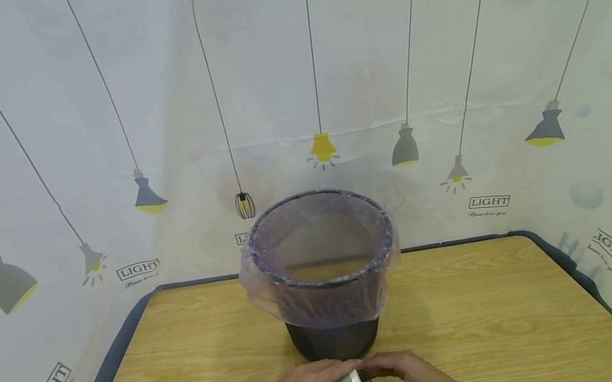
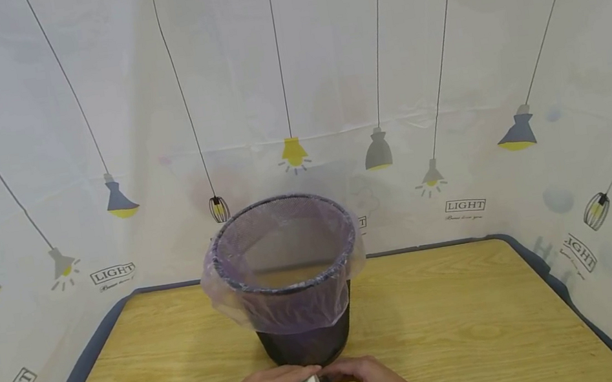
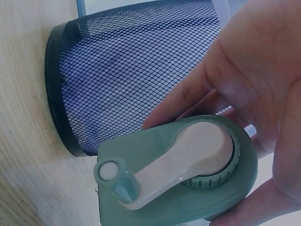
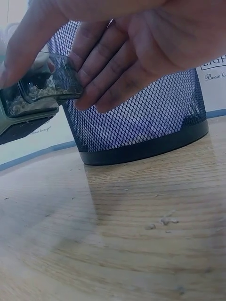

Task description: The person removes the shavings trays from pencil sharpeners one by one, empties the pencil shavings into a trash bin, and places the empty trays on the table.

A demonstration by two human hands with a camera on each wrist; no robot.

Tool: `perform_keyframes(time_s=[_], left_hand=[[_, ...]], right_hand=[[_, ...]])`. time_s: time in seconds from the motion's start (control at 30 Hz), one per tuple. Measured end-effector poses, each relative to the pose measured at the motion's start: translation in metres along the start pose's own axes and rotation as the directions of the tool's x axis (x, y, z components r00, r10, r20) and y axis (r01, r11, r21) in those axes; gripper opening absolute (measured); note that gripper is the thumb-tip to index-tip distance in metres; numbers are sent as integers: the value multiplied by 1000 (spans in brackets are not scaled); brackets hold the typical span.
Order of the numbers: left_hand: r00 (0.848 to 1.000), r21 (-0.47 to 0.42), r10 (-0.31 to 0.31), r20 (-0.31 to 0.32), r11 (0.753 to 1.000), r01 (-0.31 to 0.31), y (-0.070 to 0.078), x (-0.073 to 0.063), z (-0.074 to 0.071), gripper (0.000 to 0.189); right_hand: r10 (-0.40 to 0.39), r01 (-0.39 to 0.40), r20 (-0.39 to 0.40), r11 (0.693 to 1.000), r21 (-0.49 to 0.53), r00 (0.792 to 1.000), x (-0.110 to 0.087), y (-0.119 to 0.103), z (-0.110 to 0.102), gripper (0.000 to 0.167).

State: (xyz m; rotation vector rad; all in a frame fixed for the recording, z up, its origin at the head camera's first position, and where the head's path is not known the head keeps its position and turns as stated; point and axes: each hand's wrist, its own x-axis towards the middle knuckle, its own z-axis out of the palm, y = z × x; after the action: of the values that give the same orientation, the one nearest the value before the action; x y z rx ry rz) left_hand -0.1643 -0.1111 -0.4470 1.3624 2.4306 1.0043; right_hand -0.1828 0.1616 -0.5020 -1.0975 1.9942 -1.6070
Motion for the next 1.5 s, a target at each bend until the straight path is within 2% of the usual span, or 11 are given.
perform_keyframes(time_s=[0.27, 0.87, 1.17, 1.5], left_hand=[[1000, 10, -21, 6, 1000, 21, 0, 0, -3, 62], [1000, 52, -12, -25, 999, 13, -1, -4, -4, 64], [994, 18, -105, -2, 994, 105, -2, -7, -5, 64], [993, 70, -118, 0, 991, 118, -3, -8, -6, 68]], right_hand=[[0, 0, -12, 1000, 1, 1000, -1, -2, 0, 52], [50, -50, -36, 999, -14, 998, -2, -2, 0, 53], [83, -84, -47, 996, -6, 995, -4, -2, -1, 52], [60, -62, -49, 997, -40, 997, -4, 4, -3, 56]])
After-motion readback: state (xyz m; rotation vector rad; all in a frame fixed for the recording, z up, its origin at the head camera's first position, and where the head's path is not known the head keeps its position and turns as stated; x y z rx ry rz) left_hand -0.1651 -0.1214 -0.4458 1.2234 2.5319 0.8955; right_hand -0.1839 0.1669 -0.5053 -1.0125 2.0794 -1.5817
